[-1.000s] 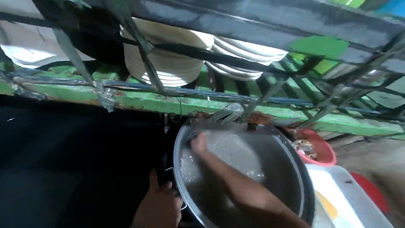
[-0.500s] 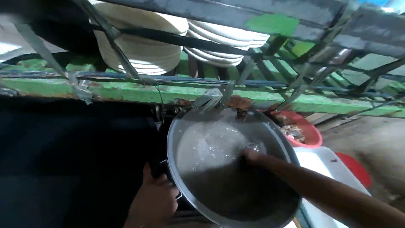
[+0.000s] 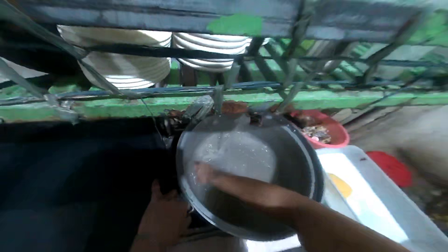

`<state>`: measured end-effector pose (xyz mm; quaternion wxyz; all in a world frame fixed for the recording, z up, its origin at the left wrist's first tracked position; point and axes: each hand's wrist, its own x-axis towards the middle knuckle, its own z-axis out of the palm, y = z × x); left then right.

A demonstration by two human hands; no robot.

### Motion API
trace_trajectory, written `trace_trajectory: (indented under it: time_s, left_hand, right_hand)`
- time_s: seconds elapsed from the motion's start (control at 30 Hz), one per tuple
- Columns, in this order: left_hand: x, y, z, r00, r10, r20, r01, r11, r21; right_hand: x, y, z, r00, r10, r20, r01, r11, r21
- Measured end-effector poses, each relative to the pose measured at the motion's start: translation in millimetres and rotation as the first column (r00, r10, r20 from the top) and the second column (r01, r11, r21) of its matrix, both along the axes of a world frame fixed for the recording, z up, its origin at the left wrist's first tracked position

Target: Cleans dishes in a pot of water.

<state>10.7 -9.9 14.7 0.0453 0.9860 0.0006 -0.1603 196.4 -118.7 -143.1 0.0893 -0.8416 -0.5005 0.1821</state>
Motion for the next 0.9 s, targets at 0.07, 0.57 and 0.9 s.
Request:
trace_trajectory:
  time_s: [0.07, 0.57, 0.9]
  left_hand:
    - [1.4, -2.1, 4.0, 0.998, 0.005, -0.070, -0.004, 1.000, 0.016]
    - [9.9, 1.0, 7.6, 0.984, 0.006, -0.176, -0.007, 1.000, -0.005]
    - [-7.6, 6.4, -27.9, 0.958, -0.038, 0.284, 0.066, 0.994, -0.089]
  right_hand:
    - [-35.6, -40.7, 33.9, 0.957, 0.090, -0.276, -0.105, 0.994, -0.040]
    - [-58.4, -62.9, 61.6, 0.894, -0.183, -0.408, 0.074, 0.960, -0.269]
    - [12.7, -200.0, 107.6, 0.912, -0.409, -0.022, 0.266, 0.633, -0.727]
